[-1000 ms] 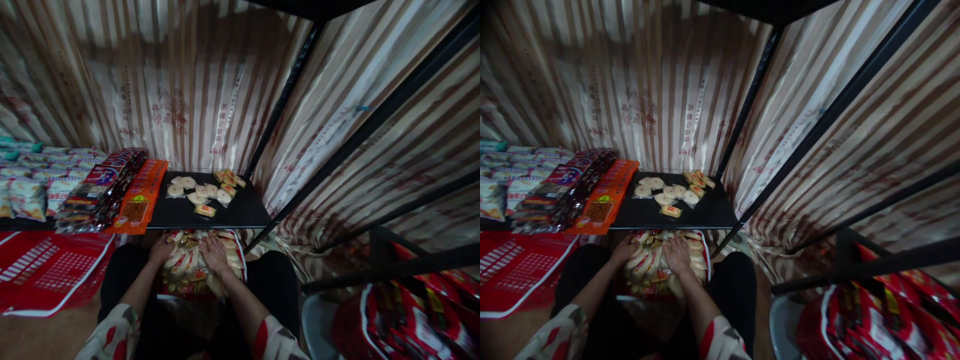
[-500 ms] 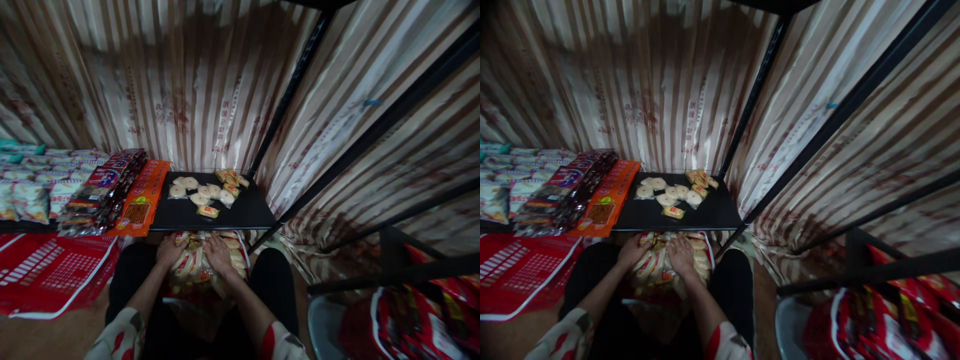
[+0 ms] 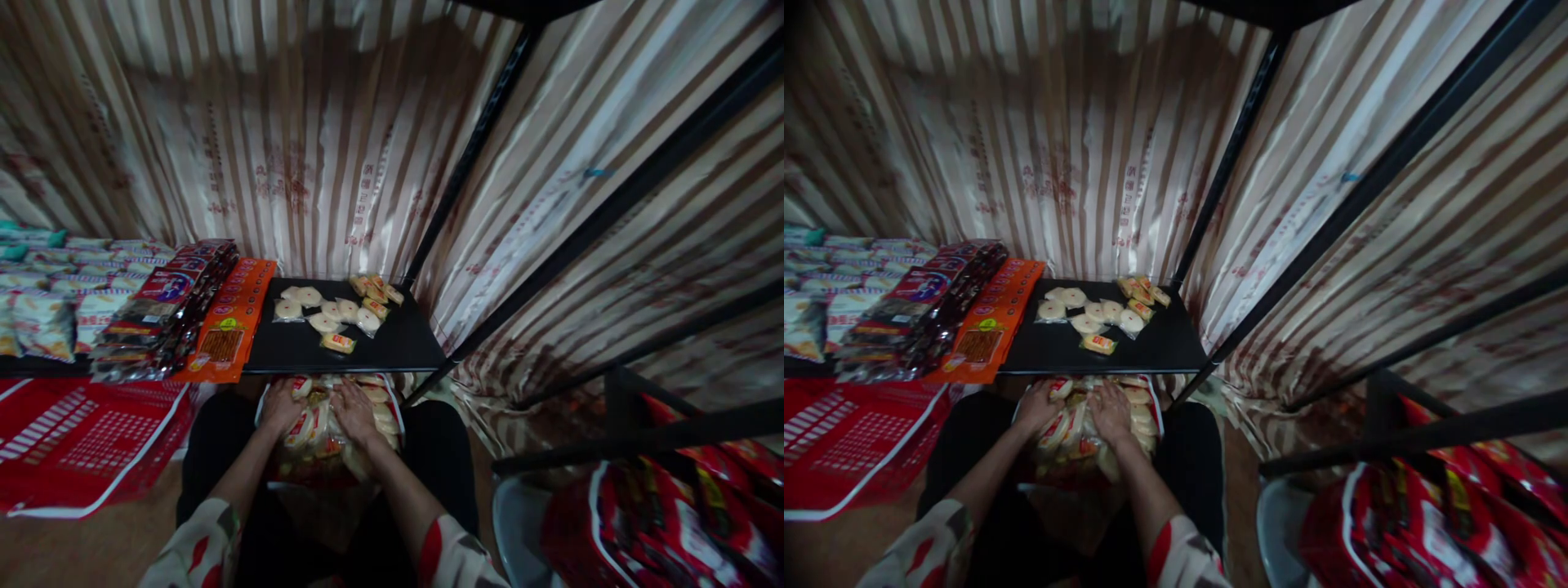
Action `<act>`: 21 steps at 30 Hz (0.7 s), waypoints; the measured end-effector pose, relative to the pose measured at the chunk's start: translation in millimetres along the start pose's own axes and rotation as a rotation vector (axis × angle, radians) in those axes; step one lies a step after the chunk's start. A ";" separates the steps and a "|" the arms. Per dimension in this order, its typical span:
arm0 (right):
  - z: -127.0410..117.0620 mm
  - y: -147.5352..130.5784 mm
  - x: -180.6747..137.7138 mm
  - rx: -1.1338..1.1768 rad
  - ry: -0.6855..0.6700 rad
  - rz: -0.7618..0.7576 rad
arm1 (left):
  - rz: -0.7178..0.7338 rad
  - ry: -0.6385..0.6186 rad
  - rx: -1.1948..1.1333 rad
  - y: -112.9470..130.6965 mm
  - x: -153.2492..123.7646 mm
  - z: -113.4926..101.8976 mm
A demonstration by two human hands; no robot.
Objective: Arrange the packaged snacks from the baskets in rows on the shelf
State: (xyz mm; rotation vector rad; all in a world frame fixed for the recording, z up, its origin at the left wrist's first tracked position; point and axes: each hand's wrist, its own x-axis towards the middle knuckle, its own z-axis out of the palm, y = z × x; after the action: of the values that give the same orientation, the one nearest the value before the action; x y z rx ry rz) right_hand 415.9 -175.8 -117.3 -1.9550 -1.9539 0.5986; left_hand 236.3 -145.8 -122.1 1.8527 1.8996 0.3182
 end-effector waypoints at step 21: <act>-24.3 -9.5 24.3 0.015 -0.220 -0.132 | -0.031 0.034 -0.055 0.4 5.2 -3.2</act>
State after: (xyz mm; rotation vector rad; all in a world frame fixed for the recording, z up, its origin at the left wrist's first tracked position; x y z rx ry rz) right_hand 419.3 -149.6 -93.3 -1.7991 -2.1804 0.8196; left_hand 235.2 -140.1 -120.0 1.7915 1.9205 0.3898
